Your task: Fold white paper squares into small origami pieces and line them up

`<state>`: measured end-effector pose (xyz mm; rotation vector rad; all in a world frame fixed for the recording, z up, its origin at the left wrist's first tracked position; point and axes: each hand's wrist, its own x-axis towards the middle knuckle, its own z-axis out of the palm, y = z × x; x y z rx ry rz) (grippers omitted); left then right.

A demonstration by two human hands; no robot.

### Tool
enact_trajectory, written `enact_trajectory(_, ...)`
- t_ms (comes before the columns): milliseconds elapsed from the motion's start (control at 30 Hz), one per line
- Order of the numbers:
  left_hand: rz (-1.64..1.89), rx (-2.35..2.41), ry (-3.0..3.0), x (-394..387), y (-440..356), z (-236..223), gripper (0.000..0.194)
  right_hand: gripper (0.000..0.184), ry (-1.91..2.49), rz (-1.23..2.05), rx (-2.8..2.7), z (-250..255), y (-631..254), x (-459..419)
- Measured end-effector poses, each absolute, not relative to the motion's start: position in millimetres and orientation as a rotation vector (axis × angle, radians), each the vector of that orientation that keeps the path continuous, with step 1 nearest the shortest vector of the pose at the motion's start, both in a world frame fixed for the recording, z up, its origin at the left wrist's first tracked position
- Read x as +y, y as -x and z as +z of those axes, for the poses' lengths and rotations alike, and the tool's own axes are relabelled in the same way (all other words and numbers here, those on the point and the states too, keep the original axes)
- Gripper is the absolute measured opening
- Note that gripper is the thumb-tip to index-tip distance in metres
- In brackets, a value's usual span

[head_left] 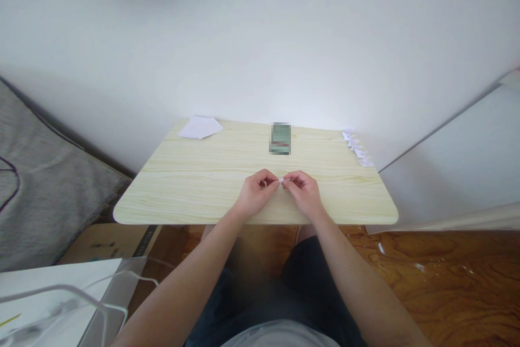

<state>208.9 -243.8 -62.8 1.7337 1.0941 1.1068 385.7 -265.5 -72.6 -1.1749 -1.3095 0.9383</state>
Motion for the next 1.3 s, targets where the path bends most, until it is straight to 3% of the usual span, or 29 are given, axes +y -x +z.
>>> enact_trajectory(533,1.068,1.127,-1.849,-246.9,-210.3,-60.7,0.008,0.009,1.160,0.953,-1.320,-71.3,-385.9,-266.1)
enact_trajectory(933,1.043,1.171,-1.984,-254.7,-212.3,-54.2,0.009,0.024,1.124,0.978,-1.227,-72.6,-384.1,-264.6)
enact_trajectory(1300,1.027,1.164,-2.121,-254.1,-211.2,-62.2,0.014,0.014,1.150,0.937,-1.182,-79.4,-385.1,-260.2)
